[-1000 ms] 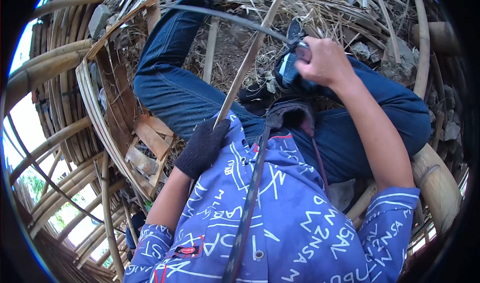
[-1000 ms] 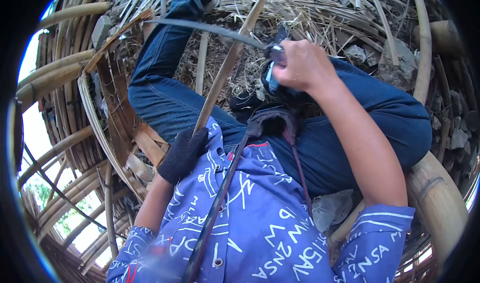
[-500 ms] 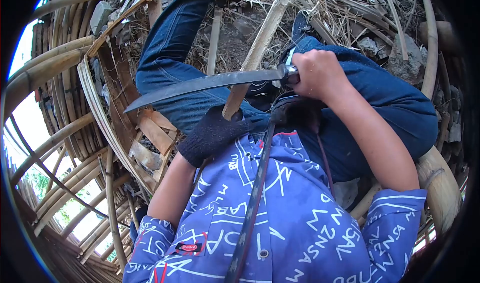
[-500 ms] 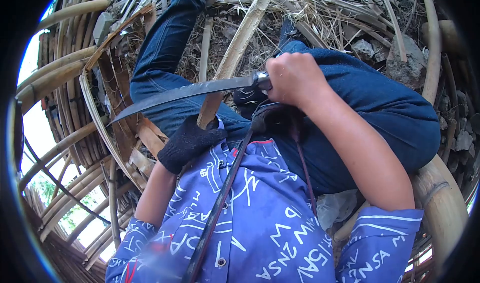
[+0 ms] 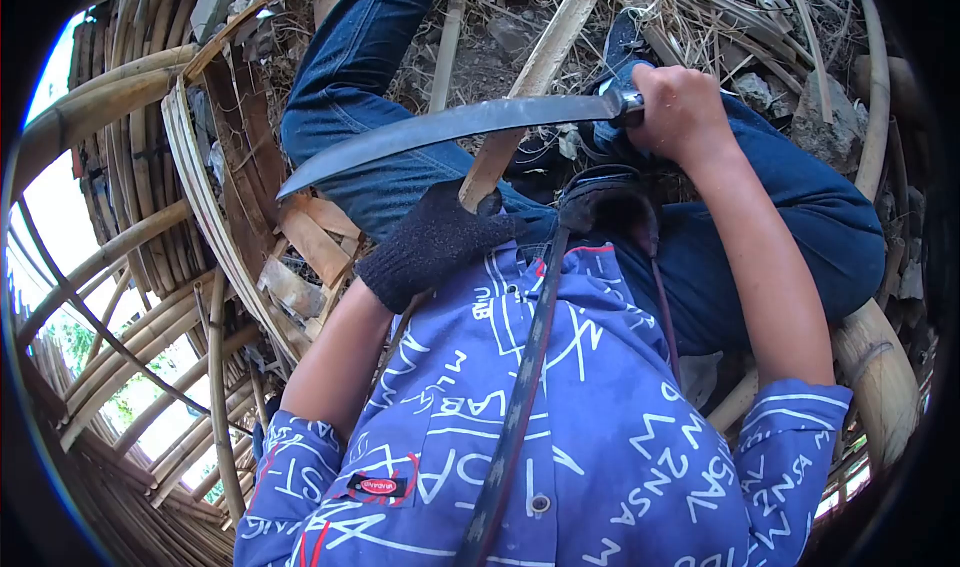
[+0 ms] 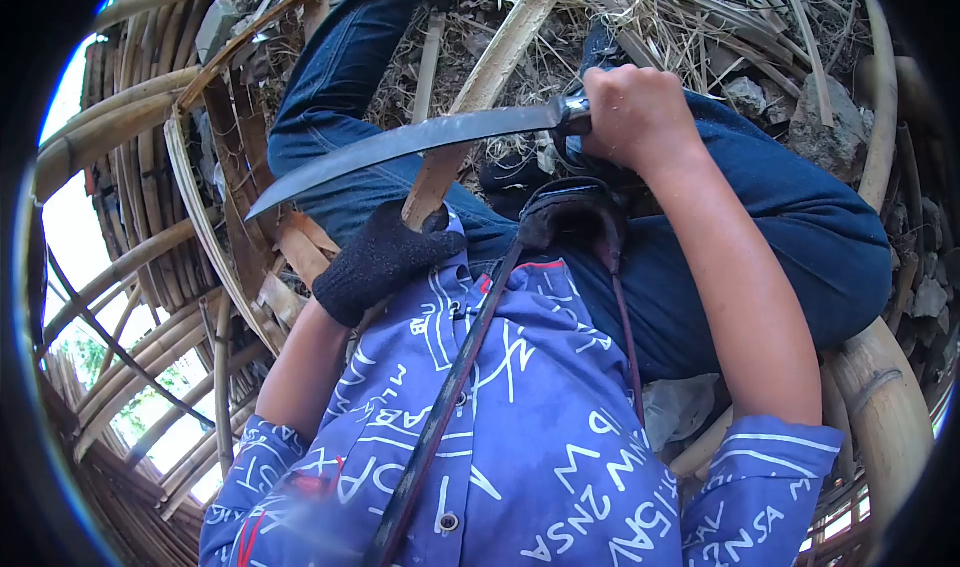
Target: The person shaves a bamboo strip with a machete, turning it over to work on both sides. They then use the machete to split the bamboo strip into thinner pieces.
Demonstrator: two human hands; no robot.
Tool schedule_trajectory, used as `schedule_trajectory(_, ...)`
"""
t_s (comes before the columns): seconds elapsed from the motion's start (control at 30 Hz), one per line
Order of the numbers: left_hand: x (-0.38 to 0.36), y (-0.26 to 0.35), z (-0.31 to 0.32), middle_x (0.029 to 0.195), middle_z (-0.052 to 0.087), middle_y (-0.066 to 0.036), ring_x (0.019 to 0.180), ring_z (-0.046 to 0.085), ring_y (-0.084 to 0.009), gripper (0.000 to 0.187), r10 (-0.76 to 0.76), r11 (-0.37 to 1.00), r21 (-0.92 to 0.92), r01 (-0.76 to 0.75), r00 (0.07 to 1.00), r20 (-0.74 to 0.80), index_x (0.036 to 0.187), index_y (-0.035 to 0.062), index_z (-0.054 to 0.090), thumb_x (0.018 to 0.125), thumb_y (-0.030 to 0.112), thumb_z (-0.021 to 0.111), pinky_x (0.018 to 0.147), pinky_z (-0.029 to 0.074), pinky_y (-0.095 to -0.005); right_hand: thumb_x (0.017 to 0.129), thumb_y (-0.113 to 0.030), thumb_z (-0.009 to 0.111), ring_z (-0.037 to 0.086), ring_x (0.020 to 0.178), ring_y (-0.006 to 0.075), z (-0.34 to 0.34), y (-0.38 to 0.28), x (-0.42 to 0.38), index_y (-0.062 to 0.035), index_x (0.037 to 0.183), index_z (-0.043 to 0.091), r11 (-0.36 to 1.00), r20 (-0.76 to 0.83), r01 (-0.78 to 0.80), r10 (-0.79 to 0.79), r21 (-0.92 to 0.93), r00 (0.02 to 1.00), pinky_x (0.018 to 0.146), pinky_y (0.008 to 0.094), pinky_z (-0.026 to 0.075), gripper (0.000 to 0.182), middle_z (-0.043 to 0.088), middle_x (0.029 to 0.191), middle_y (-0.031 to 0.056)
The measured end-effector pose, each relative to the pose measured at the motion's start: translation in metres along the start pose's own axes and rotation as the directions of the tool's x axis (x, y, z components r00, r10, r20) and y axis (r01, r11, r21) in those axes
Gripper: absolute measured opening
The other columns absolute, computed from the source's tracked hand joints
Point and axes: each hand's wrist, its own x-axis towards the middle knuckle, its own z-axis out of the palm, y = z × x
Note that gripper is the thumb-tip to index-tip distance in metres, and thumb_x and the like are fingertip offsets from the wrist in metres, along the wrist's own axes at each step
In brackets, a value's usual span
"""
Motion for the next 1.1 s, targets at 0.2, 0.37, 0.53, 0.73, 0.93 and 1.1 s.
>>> schedule_trajectory(0.2, -0.004, 0.001, -0.005, 0.075, 0.055, 0.001, 0.068, 0.049, -0.0062, 0.032, -0.106, 0.994, -0.038, 0.107, 0.994, 0.009, 0.088, 0.0023, 0.06, 0.077, 0.029, 0.073, 0.062, 0.042, -0.0254, 0.064, -0.014, 0.062, 0.063, 0.068, 0.0362, 0.007, 0.014, 0.0, -0.0075, 0.072, 0.055, 0.999, -0.064, -0.043, 0.043, 0.004, 0.997, 0.062, 0.0455, 0.052, 0.013, 0.063, 0.069, 0.0154)
schedule_trajectory(0.37, 0.003, -0.013, -0.004, 0.079, 0.058, 0.0, 0.068, 0.05, -0.0061, 0.035, -0.107, 0.994, -0.004, 0.107, 0.994, -0.038, 0.089, 0.0016, 0.06, 0.078, 0.032, 0.072, 0.061, 0.042, -0.0259, 0.063, -0.017, 0.066, 0.065, 0.067, 0.035, 0.001, 0.008, -0.001, -0.0073, 0.073, 0.057, 1.0, -0.078, -0.005, 0.005, 0.0, 0.997, 0.061, 0.044, 0.053, 0.016, 0.064, 0.069, 0.0159)
schedule_trajectory(0.53, 0.0, 0.001, -0.003, 0.076, 0.057, -0.002, 0.069, 0.05, -0.007, 0.039, -0.062, 0.996, 0.059, 0.064, 0.998, -0.03, 0.089, -0.0013, 0.059, 0.077, 0.033, 0.073, 0.06, 0.042, -0.0277, 0.062, -0.022, 0.071, 0.066, 0.068, 0.0336, 0.0, -0.005, 0.003, -0.0073, 0.073, 0.059, 1.0, -0.092, 0.022, -0.023, -0.005, 0.996, 0.061, 0.0432, 0.054, 0.021, 0.065, 0.07, 0.0162)
schedule_trajectory(0.73, 0.0, 0.011, -0.009, 0.068, 0.054, -0.001, 0.065, 0.05, -0.0076, 0.041, 0.031, 0.999, 0.016, -0.031, 0.999, -0.017, 0.091, -0.0025, 0.06, 0.077, 0.034, 0.074, 0.057, 0.041, -0.0288, 0.067, -0.026, 0.07, 0.067, 0.072, 0.0355, 0.004, 0.012, 0.008, -0.0079, 0.077, 0.062, 0.998, -0.094, -0.034, 0.029, -0.052, 0.995, 0.064, 0.0449, 0.054, 0.022, 0.067, 0.074, 0.0149)
schedule_trajectory(0.93, -0.013, -0.007, -0.012, 0.058, 0.053, -0.003, 0.051, 0.049, -0.0072, 0.036, -0.148, 0.983, -0.112, 0.144, 0.989, -0.027, 0.076, -0.0016, 0.059, 0.08, 0.032, 0.072, 0.046, 0.041, -0.0275, 0.079, -0.033, 0.06, 0.067, 0.077, 0.0378, -0.006, 0.041, 0.019, -0.0088, 0.083, 0.067, 0.955, -0.132, -0.279, 0.265, -0.101, 0.955, 0.07, 0.0488, 0.054, 0.025, 0.067, 0.078, 0.0196)
schedule_trajectory(1.1, -0.008, 0.0, -0.018, 0.058, 0.054, -0.002, 0.05, 0.047, -0.0059, 0.038, -0.181, 0.969, -0.164, 0.183, 0.983, 0.029, 0.077, -0.0025, 0.059, 0.08, 0.033, 0.073, 0.044, 0.039, -0.0268, 0.077, -0.024, 0.06, 0.062, 0.068, 0.0412, -0.012, -0.002, 0.006, -0.008, 0.076, 0.06, 0.998, -0.116, -0.045, 0.049, 0.036, 0.992, 0.064, 0.0501, 0.051, 0.016, 0.062, 0.067, 0.0193)
